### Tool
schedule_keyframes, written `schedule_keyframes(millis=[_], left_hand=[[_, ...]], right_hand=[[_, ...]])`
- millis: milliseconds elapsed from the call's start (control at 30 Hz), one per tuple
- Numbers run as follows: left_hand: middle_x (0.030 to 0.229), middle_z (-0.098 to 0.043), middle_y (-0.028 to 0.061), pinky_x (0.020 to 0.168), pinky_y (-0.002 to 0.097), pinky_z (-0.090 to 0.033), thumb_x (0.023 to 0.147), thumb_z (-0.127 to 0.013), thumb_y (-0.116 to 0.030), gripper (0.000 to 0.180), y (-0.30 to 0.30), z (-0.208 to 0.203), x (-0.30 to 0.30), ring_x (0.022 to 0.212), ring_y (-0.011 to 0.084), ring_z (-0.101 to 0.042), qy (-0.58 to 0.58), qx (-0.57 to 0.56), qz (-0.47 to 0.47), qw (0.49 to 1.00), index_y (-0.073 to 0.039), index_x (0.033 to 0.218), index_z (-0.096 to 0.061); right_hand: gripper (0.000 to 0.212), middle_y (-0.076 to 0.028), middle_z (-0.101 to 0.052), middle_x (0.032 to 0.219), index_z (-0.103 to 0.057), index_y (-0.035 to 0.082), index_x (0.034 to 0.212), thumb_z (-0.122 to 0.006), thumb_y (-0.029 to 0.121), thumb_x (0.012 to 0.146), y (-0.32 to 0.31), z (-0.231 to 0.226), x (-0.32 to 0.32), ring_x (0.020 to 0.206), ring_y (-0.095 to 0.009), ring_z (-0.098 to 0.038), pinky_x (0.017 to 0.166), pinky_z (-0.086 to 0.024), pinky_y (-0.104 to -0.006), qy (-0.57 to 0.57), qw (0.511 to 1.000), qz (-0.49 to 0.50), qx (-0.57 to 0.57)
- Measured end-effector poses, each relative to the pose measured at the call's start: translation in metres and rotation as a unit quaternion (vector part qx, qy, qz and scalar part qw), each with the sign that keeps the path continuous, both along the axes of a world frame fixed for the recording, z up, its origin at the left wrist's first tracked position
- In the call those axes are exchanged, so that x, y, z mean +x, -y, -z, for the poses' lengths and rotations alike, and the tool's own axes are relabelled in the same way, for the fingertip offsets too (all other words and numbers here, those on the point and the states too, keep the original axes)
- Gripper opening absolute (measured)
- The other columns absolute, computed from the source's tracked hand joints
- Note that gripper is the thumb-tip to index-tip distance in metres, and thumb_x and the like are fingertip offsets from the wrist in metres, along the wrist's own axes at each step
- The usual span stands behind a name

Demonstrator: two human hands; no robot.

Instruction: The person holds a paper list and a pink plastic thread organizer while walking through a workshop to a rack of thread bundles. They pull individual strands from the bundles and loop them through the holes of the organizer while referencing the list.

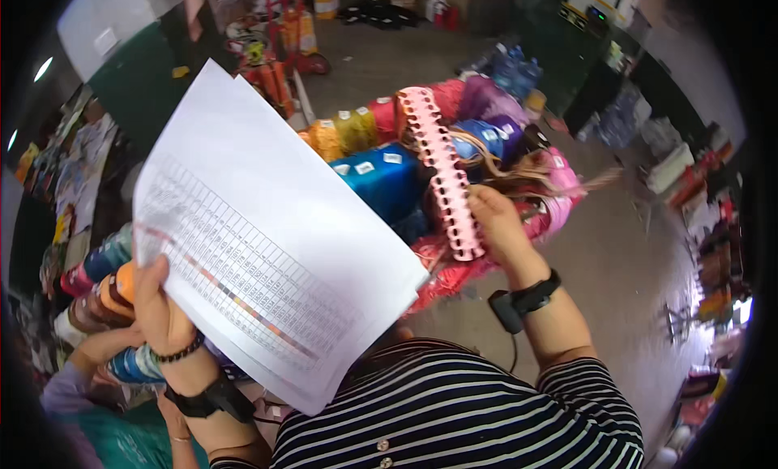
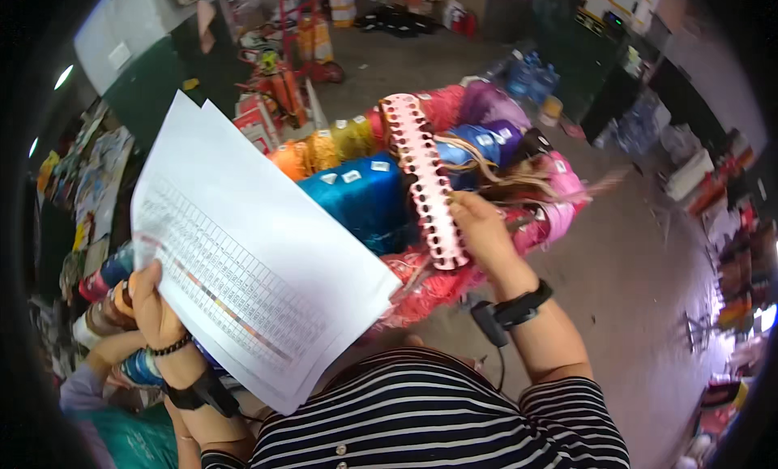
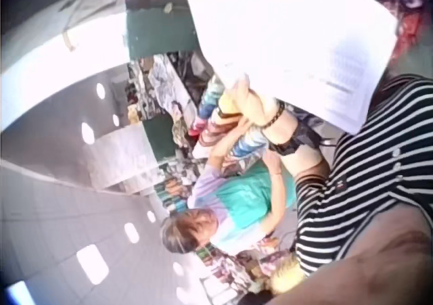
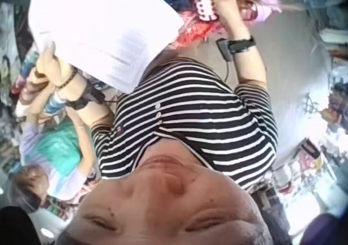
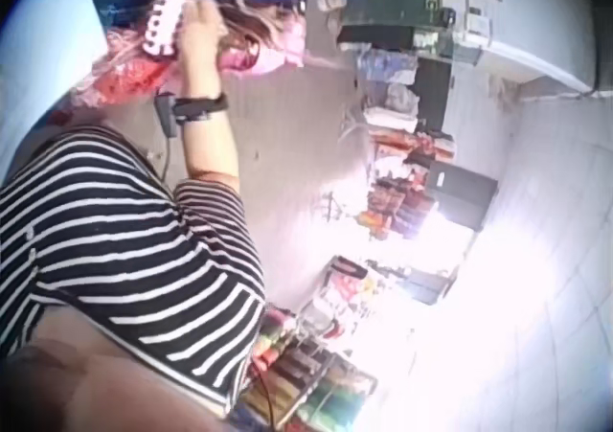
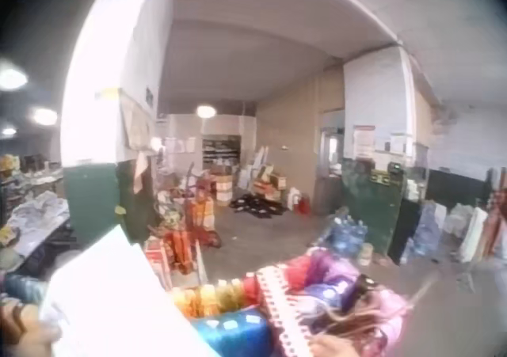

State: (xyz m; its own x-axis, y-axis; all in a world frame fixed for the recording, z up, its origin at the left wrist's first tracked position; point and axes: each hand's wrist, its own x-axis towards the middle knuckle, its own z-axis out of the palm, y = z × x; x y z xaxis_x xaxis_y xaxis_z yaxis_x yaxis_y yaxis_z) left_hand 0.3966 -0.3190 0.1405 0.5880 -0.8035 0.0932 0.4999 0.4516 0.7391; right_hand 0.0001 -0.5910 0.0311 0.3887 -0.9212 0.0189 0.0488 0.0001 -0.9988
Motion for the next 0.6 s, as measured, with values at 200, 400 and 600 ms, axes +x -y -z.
schedule_keyframes(millis=[200,400,600], left_hand=[[0.136,-0.050,0.0230,0.103,0.0441,-0.048,0.082,-0.049,0.013,0.067,0.097,0.079,0.028,0.120,0.0349,-0.056,0.005,0.063,0.104,0.992,0.002,0.146,-0.031],[0.136,-0.051,0.0210,0.100,0.0412,-0.050,0.081,-0.045,0.016,0.069,0.126,0.114,0.017,0.117,0.0313,-0.057,0.077,0.142,0.011,0.987,-0.001,0.146,-0.034],[0.140,-0.048,0.0146,0.102,0.0309,-0.041,0.088,-0.061,-0.001,0.061,0.109,0.114,-0.015,0.124,0.0211,-0.049,0.332,0.254,-0.205,0.885,0.001,0.144,-0.037]], right_hand=[[0.023,0.000,-0.064,0.100,-0.059,0.001,0.118,-0.048,0.012,0.100,-0.016,0.024,0.000,0.085,-0.006,-0.058,0.078,-0.046,-0.0215,0.083,0.996,-0.036,0.029],[0.022,0.004,-0.061,0.095,-0.060,-0.001,0.114,-0.049,0.012,0.101,-0.010,0.025,-0.010,0.083,-0.003,-0.053,0.076,-0.044,-0.0199,0.024,0.997,-0.067,0.012],[0.020,0.000,-0.061,0.088,-0.059,-0.001,0.113,-0.053,0.011,0.098,0.001,0.044,-0.015,0.082,-0.007,-0.054,0.074,-0.046,-0.0244,0.019,0.996,-0.086,0.000]])
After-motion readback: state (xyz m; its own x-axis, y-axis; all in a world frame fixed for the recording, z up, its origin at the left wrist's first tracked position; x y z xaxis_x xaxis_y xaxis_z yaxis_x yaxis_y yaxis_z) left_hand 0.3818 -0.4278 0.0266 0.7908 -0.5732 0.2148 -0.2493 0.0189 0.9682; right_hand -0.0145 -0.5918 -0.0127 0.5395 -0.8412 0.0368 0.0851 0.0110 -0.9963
